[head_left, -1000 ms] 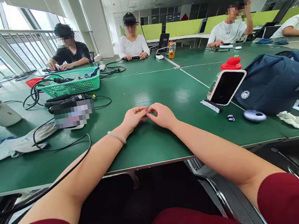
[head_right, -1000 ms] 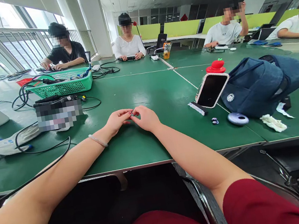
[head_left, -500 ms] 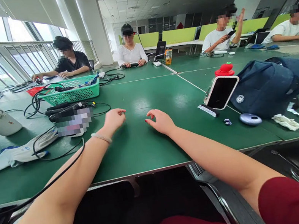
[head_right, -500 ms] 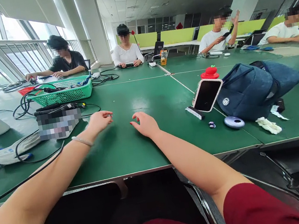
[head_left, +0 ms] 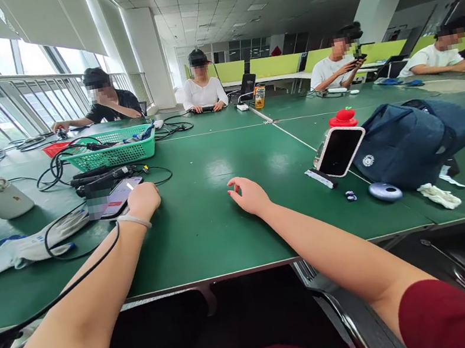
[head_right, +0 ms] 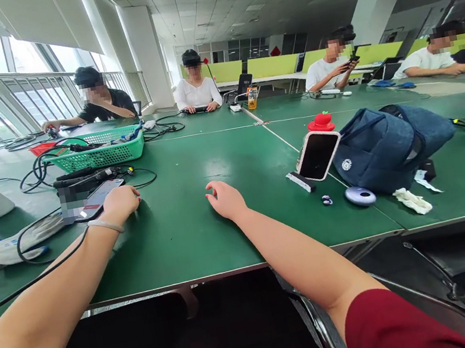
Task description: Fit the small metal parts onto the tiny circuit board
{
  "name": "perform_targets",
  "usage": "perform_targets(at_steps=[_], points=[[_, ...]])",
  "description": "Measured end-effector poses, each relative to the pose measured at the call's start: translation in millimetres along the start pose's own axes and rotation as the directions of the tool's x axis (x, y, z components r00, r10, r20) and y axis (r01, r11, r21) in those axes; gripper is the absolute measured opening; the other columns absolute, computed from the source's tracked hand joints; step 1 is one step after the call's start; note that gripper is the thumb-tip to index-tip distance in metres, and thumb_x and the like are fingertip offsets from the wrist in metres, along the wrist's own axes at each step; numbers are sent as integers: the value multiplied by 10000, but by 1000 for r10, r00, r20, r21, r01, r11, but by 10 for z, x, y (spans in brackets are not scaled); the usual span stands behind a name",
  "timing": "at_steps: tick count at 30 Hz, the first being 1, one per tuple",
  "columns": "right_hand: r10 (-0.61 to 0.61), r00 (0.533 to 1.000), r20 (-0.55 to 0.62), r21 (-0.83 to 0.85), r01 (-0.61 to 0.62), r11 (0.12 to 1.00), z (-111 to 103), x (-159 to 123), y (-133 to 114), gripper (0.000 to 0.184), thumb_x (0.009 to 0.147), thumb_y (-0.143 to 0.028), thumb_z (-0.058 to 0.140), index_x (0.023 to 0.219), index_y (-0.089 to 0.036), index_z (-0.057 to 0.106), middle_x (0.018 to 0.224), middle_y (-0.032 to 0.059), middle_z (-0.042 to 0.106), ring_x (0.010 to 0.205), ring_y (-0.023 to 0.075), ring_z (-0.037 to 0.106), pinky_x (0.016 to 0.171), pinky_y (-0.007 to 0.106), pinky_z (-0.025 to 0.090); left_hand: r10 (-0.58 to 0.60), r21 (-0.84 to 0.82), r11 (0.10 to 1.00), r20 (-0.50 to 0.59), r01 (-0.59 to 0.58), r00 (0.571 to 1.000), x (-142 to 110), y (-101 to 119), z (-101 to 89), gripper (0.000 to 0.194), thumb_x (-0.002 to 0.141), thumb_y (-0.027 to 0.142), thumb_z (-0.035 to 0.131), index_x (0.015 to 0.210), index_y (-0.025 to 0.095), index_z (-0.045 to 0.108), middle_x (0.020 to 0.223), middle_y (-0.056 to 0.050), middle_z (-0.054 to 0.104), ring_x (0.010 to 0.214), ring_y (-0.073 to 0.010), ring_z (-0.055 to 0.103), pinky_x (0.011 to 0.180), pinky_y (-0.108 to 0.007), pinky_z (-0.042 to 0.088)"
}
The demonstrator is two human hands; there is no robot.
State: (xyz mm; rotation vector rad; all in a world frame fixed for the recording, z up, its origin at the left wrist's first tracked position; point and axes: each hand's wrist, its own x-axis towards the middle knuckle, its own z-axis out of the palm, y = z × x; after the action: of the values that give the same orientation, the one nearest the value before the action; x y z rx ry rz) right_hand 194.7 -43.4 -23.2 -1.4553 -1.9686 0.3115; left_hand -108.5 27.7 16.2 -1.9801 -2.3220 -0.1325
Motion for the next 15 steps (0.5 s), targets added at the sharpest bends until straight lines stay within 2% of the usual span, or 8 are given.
perform_targets(at_steps=[4, 8, 10, 15], points=[[14, 1000, 6, 8, -14, 1000, -12, -1, -12, 214, 891, -284, 511, 1079, -210, 580, 851, 7, 604, 693, 131, 524, 658, 264, 405, 4, -87, 996, -55, -9, 998, 34, -42, 62, 338, 750, 282, 593, 1052, 197, 720, 1069, -152, 705, 1010, -328, 630, 830, -387, 494], [16, 1000, 2, 19, -16, 1000, -25, 1, -18, 212, 889, -263, 513, 1079, -201, 584, 843, 6, 602, 713, 133, 523, 668, 262, 403, 105, -153, 980, -154, -128, 982, 65, -44, 149, 350, 823, 273, 513, 1094, 170, 708, 1051, -161, 706, 1005, -305, 627, 899, -388, 467], [18, 1000, 0, 28, -18, 999, -22, 5, -12, 215, 887, -262, 515, 1082, -200, 584, 843, 6, 600, 708, 132, 521, 663, 261, 401, 119, -173, 973, -206, -156, 971, 76, -35, 184, 367, 846, 240, 470, 1126, 149, 689, 1083, -170, 693, 1030, -301, 616, 926, -393, 447], [18, 1000, 10, 62, -18, 998, -3, 8, -1, 225, 885, -268, 509, 1088, -205, 581, 833, 4, 594, 667, 125, 510, 655, 260, 400, 2, -372, 926, -174, -67, 985, 104, -51, 251, 326, 847, 186, 432, 1017, 126, 703, 1073, -184, 685, 1033, -309, 614, 905, -401, 444]])
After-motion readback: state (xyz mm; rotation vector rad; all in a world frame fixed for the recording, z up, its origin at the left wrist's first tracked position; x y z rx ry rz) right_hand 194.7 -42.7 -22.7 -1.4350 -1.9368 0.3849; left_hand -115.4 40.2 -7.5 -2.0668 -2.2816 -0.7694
